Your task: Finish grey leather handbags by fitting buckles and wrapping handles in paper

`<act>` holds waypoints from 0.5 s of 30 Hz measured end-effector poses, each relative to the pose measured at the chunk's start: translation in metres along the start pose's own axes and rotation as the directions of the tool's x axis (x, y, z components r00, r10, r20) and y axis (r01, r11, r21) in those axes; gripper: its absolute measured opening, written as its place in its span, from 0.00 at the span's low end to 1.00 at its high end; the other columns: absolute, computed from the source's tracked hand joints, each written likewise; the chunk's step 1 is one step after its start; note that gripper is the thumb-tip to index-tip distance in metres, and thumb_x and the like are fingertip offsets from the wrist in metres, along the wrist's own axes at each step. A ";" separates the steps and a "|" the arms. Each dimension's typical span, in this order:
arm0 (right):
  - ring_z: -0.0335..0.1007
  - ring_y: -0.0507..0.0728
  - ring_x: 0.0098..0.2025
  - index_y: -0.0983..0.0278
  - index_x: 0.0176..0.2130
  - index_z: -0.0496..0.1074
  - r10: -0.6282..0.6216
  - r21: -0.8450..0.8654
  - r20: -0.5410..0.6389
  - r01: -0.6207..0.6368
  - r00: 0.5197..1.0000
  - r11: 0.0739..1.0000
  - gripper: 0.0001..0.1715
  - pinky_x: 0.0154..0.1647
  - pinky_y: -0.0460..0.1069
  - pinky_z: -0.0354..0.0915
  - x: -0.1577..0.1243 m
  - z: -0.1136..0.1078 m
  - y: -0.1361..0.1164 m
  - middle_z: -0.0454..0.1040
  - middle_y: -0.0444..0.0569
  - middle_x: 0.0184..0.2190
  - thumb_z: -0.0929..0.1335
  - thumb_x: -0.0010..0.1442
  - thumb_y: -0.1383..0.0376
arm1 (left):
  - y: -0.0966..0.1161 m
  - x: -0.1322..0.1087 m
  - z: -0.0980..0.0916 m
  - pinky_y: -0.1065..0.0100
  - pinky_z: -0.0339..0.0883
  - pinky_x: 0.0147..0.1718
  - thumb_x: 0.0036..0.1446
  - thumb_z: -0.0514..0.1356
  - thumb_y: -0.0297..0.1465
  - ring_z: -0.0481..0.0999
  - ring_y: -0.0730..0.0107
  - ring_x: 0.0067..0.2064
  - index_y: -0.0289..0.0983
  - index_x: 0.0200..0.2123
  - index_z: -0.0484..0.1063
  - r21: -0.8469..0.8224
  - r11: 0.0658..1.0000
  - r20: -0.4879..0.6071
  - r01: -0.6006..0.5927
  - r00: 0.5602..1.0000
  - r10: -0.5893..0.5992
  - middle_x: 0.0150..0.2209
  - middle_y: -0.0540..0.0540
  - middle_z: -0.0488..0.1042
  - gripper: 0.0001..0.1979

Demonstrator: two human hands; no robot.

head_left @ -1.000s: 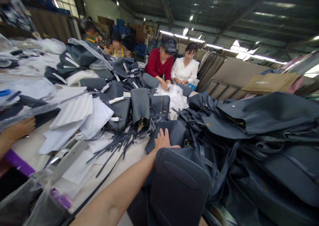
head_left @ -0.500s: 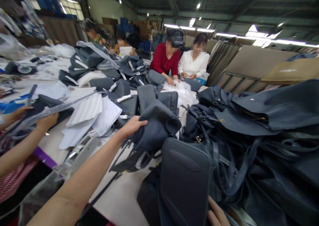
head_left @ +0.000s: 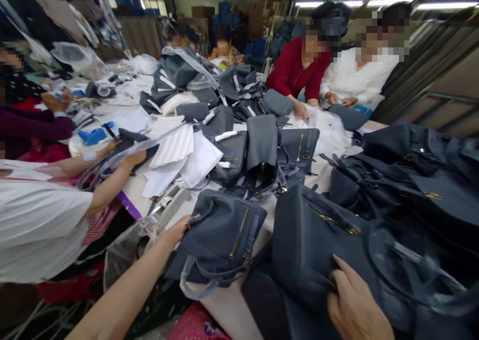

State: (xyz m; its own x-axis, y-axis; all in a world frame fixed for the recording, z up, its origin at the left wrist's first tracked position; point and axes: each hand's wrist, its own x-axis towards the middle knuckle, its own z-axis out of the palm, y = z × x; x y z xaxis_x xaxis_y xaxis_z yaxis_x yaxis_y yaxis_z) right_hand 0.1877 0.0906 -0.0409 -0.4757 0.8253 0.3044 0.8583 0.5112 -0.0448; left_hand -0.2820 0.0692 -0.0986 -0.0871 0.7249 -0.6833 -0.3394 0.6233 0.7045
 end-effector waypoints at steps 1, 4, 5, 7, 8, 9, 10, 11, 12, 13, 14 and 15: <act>0.69 0.66 0.57 0.61 0.38 0.65 -0.011 0.025 0.016 0.011 1.000 1.000 0.12 0.58 0.61 0.66 0.012 0.008 -0.009 0.71 0.63 0.53 0.60 0.53 0.71 | -0.008 0.002 -0.001 0.55 0.76 0.31 0.46 0.68 0.46 0.80 0.51 0.26 0.30 0.34 0.75 -0.024 0.999 -0.020 0.036 0.999 -0.036 0.20 0.43 0.78 0.23; 0.73 0.63 0.52 0.61 0.40 0.63 -0.076 0.077 0.022 0.074 0.997 0.994 0.12 0.54 0.58 0.71 0.032 0.043 -0.020 0.74 0.61 0.50 0.59 0.55 0.70 | -0.020 0.009 -0.003 0.59 0.76 0.31 0.45 0.69 0.46 0.81 0.52 0.27 0.32 0.34 0.76 -0.096 0.991 -0.087 0.098 0.991 -0.107 0.21 0.44 0.78 0.23; 0.74 0.63 0.51 0.61 0.41 0.63 -0.083 0.071 0.027 0.081 0.996 0.994 0.11 0.52 0.58 0.72 0.034 0.053 -0.021 0.75 0.62 0.49 0.59 0.56 0.69 | -0.022 0.011 -0.004 0.60 0.76 0.31 0.45 0.69 0.46 0.81 0.52 0.27 0.32 0.35 0.76 -0.117 0.987 -0.106 0.113 0.986 -0.126 0.22 0.44 0.79 0.23; 0.74 0.65 0.51 0.62 0.40 0.63 -0.077 0.054 0.053 0.074 0.996 0.996 0.09 0.51 0.59 0.72 0.032 0.067 -0.019 0.75 0.64 0.49 0.59 0.58 0.69 | -0.023 0.016 -0.007 0.60 0.76 0.30 0.43 0.70 0.46 0.81 0.52 0.27 0.33 0.36 0.76 -0.154 0.977 -0.137 0.151 0.976 -0.172 0.23 0.44 0.80 0.23; 0.74 0.66 0.51 0.63 0.40 0.64 -0.073 0.058 0.068 0.069 0.995 0.996 0.08 0.52 0.59 0.72 0.031 0.069 -0.018 0.74 0.66 0.50 0.60 0.59 0.68 | -0.024 0.018 -0.008 0.60 0.76 0.30 0.43 0.70 0.45 0.81 0.52 0.27 0.33 0.37 0.76 -0.169 0.970 -0.148 0.173 0.969 -0.198 0.23 0.44 0.80 0.23; 0.74 0.66 0.52 0.63 0.40 0.64 -0.072 0.076 0.074 0.067 0.995 0.995 0.08 0.52 0.60 0.72 0.029 0.068 -0.018 0.73 0.67 0.51 0.60 0.60 0.67 | -0.024 0.019 -0.009 0.59 0.76 0.30 0.44 0.70 0.45 0.81 0.52 0.27 0.33 0.37 0.76 -0.182 0.964 -0.156 0.196 0.962 -0.225 0.24 0.43 0.80 0.23; 0.74 0.67 0.52 0.64 0.41 0.65 -0.070 0.102 0.072 0.062 0.995 0.993 0.09 0.52 0.61 0.72 0.028 0.064 -0.018 0.73 0.68 0.52 0.60 0.61 0.65 | -0.024 0.020 -0.010 0.59 0.76 0.30 0.45 0.69 0.44 0.81 0.52 0.26 0.34 0.38 0.77 -0.194 0.957 -0.162 0.218 0.955 -0.250 0.24 0.43 0.80 0.22; 0.74 0.68 0.52 0.65 0.43 0.66 -0.061 0.134 0.066 0.052 0.996 0.990 0.12 0.52 0.62 0.72 0.027 0.058 -0.020 0.72 0.68 0.53 0.60 0.62 0.62 | -0.023 0.021 -0.010 0.58 0.76 0.30 0.46 0.68 0.44 0.81 0.52 0.26 0.34 0.38 0.77 -0.204 0.950 -0.166 0.237 0.948 -0.272 0.24 0.43 0.81 0.21; 0.74 0.70 0.52 0.67 0.45 0.67 -0.036 0.175 0.062 0.025 0.997 0.984 0.15 0.52 0.63 0.71 0.026 0.049 -0.023 0.72 0.69 0.54 0.61 0.63 0.60 | -0.023 0.022 -0.010 0.58 0.77 0.31 0.48 0.68 0.43 0.81 0.52 0.26 0.34 0.38 0.77 -0.214 0.943 -0.167 0.254 0.942 -0.291 0.24 0.43 0.81 0.20; 0.73 0.71 0.53 0.67 0.49 0.67 -0.002 0.225 0.071 -0.014 0.997 0.974 0.19 0.53 0.64 0.70 0.024 0.039 -0.027 0.71 0.68 0.55 0.62 0.62 0.58 | -0.022 0.022 -0.010 0.58 0.77 0.31 0.49 0.67 0.43 0.81 0.52 0.26 0.34 0.38 0.77 -0.221 0.938 -0.165 0.267 0.938 -0.306 0.25 0.43 0.81 0.19; 0.71 0.71 0.56 0.67 0.53 0.67 0.034 0.273 0.089 -0.057 0.995 0.960 0.23 0.55 0.65 0.69 0.021 0.028 -0.034 0.70 0.67 0.57 0.63 0.62 0.57 | -0.021 0.023 -0.010 0.57 0.77 0.31 0.50 0.67 0.42 0.81 0.52 0.27 0.34 0.39 0.77 -0.229 0.933 -0.162 0.276 0.935 -0.316 0.25 0.42 0.81 0.18; 0.68 0.71 0.59 0.66 0.57 0.65 0.069 0.318 0.117 -0.104 0.991 0.942 0.27 0.57 0.65 0.67 0.016 0.017 -0.043 0.68 0.65 0.59 0.64 0.61 0.57 | -0.020 0.023 -0.010 0.57 0.77 0.31 0.50 0.66 0.41 0.81 0.52 0.27 0.34 0.39 0.77 -0.236 0.930 -0.156 0.283 0.933 -0.324 0.26 0.42 0.81 0.18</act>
State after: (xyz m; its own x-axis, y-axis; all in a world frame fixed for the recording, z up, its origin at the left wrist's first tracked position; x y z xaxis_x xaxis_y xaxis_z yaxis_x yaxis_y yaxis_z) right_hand 0.1395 0.0857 -0.0498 -0.4343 0.8812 0.1868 0.7968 0.4725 -0.3766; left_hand -0.2869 0.0703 -0.1307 -0.1175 0.4287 -0.8958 -0.5613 0.7154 0.4161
